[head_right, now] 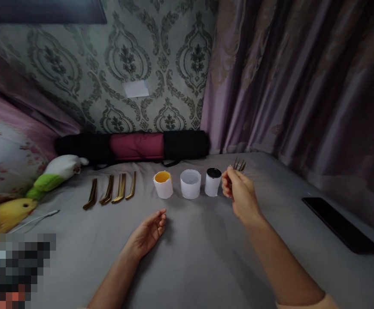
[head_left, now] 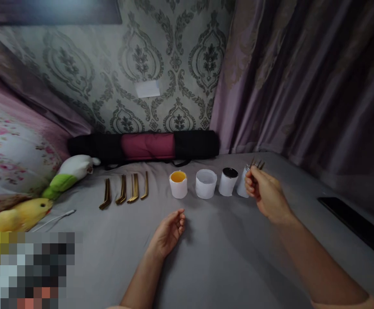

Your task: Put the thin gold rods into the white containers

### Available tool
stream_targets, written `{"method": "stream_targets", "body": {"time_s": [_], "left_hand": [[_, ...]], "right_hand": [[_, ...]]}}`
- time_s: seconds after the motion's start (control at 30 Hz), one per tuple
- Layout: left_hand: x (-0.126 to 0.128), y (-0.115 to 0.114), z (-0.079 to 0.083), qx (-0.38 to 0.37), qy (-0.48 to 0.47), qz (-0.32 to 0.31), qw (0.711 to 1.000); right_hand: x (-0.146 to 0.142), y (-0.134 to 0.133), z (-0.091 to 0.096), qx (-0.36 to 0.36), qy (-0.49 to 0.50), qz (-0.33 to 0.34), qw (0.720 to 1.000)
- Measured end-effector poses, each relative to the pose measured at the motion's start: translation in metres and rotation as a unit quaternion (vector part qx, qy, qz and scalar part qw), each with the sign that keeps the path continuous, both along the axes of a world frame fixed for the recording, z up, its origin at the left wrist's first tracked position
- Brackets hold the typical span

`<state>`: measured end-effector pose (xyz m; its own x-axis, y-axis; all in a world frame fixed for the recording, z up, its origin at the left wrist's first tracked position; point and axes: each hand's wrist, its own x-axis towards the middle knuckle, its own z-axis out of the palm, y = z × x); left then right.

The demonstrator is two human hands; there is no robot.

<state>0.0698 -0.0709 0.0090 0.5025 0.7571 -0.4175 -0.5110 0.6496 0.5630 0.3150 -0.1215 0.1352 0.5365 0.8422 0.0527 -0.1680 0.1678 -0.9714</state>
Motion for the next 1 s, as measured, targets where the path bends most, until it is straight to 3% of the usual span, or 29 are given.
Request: {"method": "stream_targets", "body": {"time_s": [0.23,0.6,1.0], "left_hand": [[0.000,0.000,-0.001,-0.005,-0.013,0.004,1.000],[-0.001,0.001,-0.003,0.014,-0.031,0.005,0.999],[0.000,0.003,-0.002,0.011,-0.041,0.006,0.999]], "right_hand": [[-0.037,0.003,-0.025,-0.043,0.016,0.043,0.998],[-0.093,0.016,-0.109,-0.136,0.025,0.103,0.985],[-0.094,0.012,-0.133,-0.109,-0.090,0.124,0.982]]}}
